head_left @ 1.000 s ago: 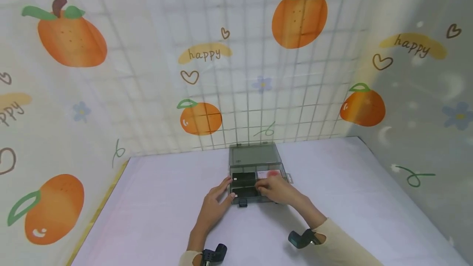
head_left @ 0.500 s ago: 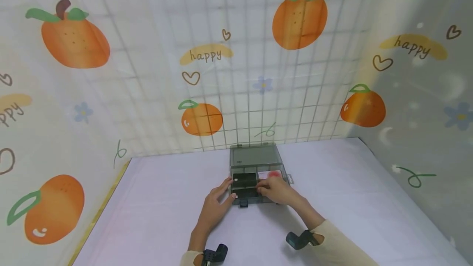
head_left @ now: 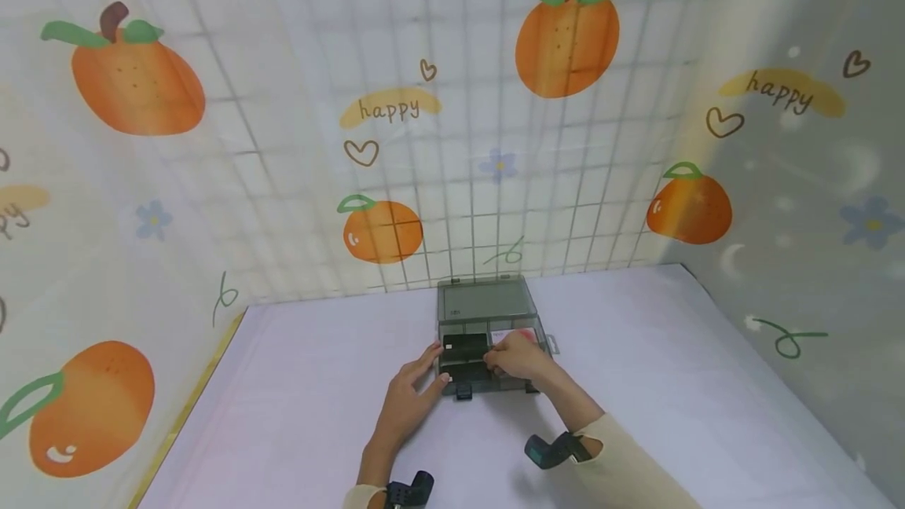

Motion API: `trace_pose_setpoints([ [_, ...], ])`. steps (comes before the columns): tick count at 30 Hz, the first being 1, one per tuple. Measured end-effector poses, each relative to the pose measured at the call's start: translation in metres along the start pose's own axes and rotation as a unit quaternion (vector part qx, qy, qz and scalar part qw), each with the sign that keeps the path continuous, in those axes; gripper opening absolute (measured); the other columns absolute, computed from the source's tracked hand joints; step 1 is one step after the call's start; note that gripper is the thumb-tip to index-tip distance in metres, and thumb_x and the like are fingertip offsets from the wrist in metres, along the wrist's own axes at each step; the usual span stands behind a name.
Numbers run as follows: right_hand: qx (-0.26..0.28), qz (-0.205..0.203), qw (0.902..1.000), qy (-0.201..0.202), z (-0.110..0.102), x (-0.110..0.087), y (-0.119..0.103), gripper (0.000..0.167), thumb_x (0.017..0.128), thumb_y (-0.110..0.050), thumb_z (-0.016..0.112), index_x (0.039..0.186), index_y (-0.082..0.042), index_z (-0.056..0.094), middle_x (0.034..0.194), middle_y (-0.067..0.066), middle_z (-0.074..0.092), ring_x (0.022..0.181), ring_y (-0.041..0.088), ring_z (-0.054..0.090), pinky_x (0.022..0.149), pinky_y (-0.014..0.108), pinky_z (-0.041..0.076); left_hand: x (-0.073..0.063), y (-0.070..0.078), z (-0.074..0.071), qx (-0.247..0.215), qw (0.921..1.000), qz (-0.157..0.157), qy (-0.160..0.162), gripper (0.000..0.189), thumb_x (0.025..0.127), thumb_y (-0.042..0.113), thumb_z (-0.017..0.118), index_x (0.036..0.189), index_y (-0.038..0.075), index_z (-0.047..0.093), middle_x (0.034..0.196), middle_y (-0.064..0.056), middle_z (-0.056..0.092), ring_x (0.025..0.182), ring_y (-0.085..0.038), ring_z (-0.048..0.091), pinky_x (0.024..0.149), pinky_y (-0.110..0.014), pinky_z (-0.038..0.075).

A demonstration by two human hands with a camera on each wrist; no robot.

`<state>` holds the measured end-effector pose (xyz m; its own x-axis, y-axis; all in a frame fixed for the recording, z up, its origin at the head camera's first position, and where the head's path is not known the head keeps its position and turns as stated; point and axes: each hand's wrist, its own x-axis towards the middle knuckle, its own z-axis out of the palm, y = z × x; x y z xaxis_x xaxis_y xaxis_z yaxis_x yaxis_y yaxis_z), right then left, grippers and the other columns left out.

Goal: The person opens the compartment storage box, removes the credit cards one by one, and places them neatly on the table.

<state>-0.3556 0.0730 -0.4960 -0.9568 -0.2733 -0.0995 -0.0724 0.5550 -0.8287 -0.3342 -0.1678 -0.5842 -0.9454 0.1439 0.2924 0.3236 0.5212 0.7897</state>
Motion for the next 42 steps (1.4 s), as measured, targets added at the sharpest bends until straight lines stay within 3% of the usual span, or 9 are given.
trace_pose_setpoints([
  [8, 0.055, 0.047, 0.9973, -0.011, -0.0023, -0.0009, -0.0002, 0.022, 0.095, -0.010, 0.064, 0.093, 0.010, 0.074, 0.085, 0.014, 0.072, 0.073, 0.022, 0.069, 0.072, 0.034, 0.058, -0.0004, 0.0011, -0.0004, -0.001, 1.0000, -0.001, -0.001, 0.054, 0.096, 0.041, 0.068, 0.146, 0.027, 0.054, 0.150, 0.022, 0.044, 0.136, -0.023, 0.045, 0.111, -0.059, 0.032],
  [13, 0.075, 0.067, 0.9949, -0.011, -0.0036, 0.0009, -0.0012, 0.023, 0.095, -0.013, 0.065, 0.094, 0.009, 0.073, 0.087, 0.014, 0.072, 0.074, 0.022, 0.070, 0.076, 0.034, 0.059, 0.0012, 0.0025, -0.0002, -0.010, 0.9999, 0.005, 0.000, 0.053, 0.095, 0.038, 0.069, 0.145, 0.026, 0.055, 0.150, 0.021, 0.045, 0.135, -0.022, 0.045, 0.111, -0.058, 0.032],
  [25, 0.074, 0.071, 0.9947, 0.002, -0.0059, 0.0001, -0.0024, 0.022, 0.095, -0.011, 0.065, 0.097, 0.009, 0.073, 0.099, 0.012, 0.073, 0.080, 0.025, 0.072, 0.085, 0.040, 0.057, 0.0022, 0.0001, 0.0001, -0.009, 0.9999, 0.002, -0.004, 0.055, 0.095, 0.041, 0.069, 0.145, 0.027, 0.055, 0.150, 0.023, 0.044, 0.136, -0.022, 0.044, 0.111, -0.057, 0.032],
  [30, 0.073, 0.060, 0.9955, 0.000, -0.0052, -0.0014, -0.0025, 0.023, 0.095, -0.010, 0.063, 0.096, 0.010, 0.074, 0.106, 0.017, 0.072, 0.079, 0.021, 0.070, 0.083, 0.036, 0.057, 0.0021, 0.0017, -0.0002, -0.008, 1.0000, 0.002, -0.001, 0.054, 0.095, 0.042, 0.068, 0.145, 0.028, 0.055, 0.150, 0.022, 0.044, 0.135, -0.022, 0.045, 0.111, -0.059, 0.032],
  [34, 0.073, 0.054, 0.9959, 0.002, -0.0033, -0.0021, -0.0026, 0.021, 0.094, -0.008, 0.063, 0.096, 0.010, 0.074, 0.114, 0.018, 0.070, 0.078, 0.017, 0.068, 0.081, 0.032, 0.056, 0.0019, 0.0030, -0.0012, -0.007, 1.0000, 0.002, 0.000, 0.053, 0.095, 0.042, 0.069, 0.145, 0.035, 0.054, 0.149, 0.023, 0.044, 0.135, -0.023, 0.046, 0.110, -0.059, 0.032],
  [37, 0.073, 0.054, 0.9958, 0.006, -0.0019, -0.0012, -0.0021, 0.020, 0.093, -0.008, 0.064, 0.095, 0.008, 0.075, 0.110, 0.016, 0.072, 0.076, 0.016, 0.068, 0.081, 0.032, 0.056, 0.0016, 0.0035, -0.0020, -0.011, 0.9999, 0.001, -0.001, 0.052, 0.094, 0.042, 0.069, 0.144, 0.040, 0.053, 0.149, 0.023, 0.045, 0.134, -0.023, 0.046, 0.110, -0.059, 0.033],
  [42, 0.097, 0.066, 0.9930, 0.008, -0.0011, 0.0031, 0.0004, 0.019, 0.093, -0.008, 0.066, 0.095, 0.009, 0.074, 0.090, 0.013, 0.074, 0.071, 0.016, 0.067, 0.079, 0.033, 0.056, 0.0013, 0.0047, -0.0032, -0.016, 0.9998, 0.008, -0.003, 0.053, 0.094, 0.045, 0.068, 0.145, 0.037, 0.053, 0.151, 0.018, 0.045, 0.134, -0.025, 0.046, 0.109, -0.060, 0.033],
])
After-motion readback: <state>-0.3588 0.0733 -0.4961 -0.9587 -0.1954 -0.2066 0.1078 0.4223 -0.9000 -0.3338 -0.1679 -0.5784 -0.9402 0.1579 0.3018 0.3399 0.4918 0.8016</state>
